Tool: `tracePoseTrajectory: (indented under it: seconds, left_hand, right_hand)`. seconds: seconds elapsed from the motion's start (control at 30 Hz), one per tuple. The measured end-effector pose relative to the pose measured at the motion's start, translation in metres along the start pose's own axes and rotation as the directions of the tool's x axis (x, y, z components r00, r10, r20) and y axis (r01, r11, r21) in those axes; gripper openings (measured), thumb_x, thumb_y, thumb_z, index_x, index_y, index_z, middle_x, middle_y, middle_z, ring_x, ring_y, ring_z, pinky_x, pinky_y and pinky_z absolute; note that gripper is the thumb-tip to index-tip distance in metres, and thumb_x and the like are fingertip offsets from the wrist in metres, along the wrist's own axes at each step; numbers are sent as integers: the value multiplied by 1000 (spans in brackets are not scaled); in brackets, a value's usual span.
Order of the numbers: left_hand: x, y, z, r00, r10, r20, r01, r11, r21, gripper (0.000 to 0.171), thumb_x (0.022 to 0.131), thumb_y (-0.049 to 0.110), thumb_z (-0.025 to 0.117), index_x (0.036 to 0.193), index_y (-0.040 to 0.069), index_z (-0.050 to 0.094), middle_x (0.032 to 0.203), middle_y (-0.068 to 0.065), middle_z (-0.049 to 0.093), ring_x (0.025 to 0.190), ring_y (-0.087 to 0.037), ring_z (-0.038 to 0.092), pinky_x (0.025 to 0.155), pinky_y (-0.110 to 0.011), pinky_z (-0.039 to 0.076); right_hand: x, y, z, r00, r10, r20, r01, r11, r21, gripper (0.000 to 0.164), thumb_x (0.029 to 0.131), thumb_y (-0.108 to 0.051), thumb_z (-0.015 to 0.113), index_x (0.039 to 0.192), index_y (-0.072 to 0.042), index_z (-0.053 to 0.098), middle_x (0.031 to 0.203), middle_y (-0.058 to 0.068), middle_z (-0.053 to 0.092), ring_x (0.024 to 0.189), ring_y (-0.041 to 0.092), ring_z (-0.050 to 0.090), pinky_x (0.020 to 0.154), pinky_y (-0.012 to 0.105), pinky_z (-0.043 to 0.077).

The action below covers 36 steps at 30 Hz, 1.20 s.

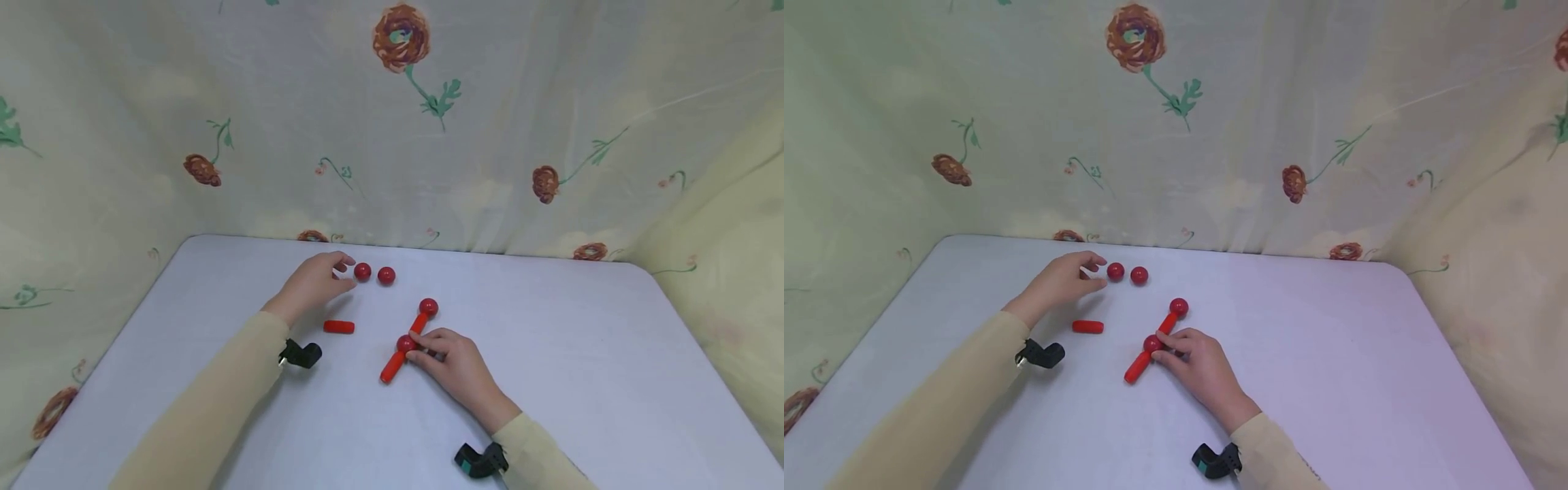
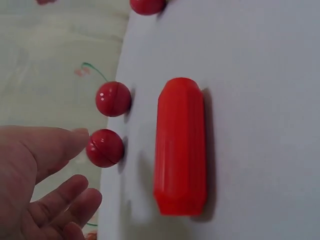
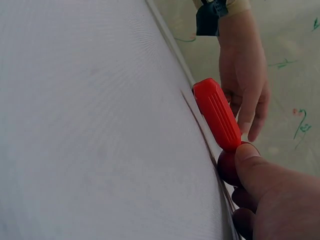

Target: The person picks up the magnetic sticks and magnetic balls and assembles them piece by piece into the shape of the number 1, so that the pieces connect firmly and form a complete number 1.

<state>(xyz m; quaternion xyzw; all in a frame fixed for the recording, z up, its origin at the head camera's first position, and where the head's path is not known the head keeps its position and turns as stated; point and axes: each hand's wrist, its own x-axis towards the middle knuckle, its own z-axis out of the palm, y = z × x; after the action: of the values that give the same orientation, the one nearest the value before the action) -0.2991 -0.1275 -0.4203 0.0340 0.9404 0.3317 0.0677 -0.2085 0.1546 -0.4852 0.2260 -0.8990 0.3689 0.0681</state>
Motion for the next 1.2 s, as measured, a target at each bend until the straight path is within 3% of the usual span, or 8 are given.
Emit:
tracePoseTrajectory:
  seconds: [0.23, 0.43, 0.7, 0.9, 1.2]
  left_hand:
    - [16, -4, 10, 998, -54, 24, 55, 998, -32, 52, 91, 29, 72, 139, 20, 52, 133, -8, 55, 119, -27, 52, 95, -45, 48]
    - [22, -1, 13, 999, -32, 19, 32, 999, 12, 53, 91, 29, 72, 139, 20, 53, 133, -9, 55, 120, -28, 52, 98, -47, 46]
    - [29, 2, 16, 998, 18, 63, -23, 997, 78, 53, 93, 28, 70, 143, 24, 54, 137, -9, 55, 124, -27, 49, 102, -46, 43]
    - [27, 4, 20, 999, 46, 24, -49, 993, 106, 44, 92, 26, 72, 134, 18, 60, 125, -6, 60, 114, -25, 53, 98, -42, 47]
    - [17, 5, 20, 998, 59, -37, -57, 997, 54, 41, 92, 27, 73, 129, 16, 60, 116, -4, 62, 104, -22, 56, 91, -38, 51]
  right_hand:
    - [-1, -1, 0, 1000, 1, 0, -1, 1000, 6, 39, 83, -30, 81, 121, -21, 73, 98, -16, 66, 80, 4, 55, 65, 23, 48]
    - [-1, 0, -1, 1000, -1, -3, 1, 1000, 0, 39, 83, -30, 81, 121, -21, 73, 98, -16, 66, 80, 4, 56, 66, 23, 49]
    - [-1, 1, 0, 1000, -2, -5, 2, 1000, 4, 40, 83, -30, 81, 121, -20, 72, 97, -17, 66, 79, 4, 55, 64, 23, 48]
    - [-1, 1, 1, 1000, 0, -1, 0, 1000, 5, 41, 84, -30, 80, 122, -19, 71, 97, -18, 66, 81, 2, 56, 68, 23, 50]
    - [-1, 0, 0, 1000, -8, -2, 8, 1000, 1, 41, 84, -29, 80, 122, -18, 71, 97, -17, 66, 81, 2, 56, 67, 23, 50]
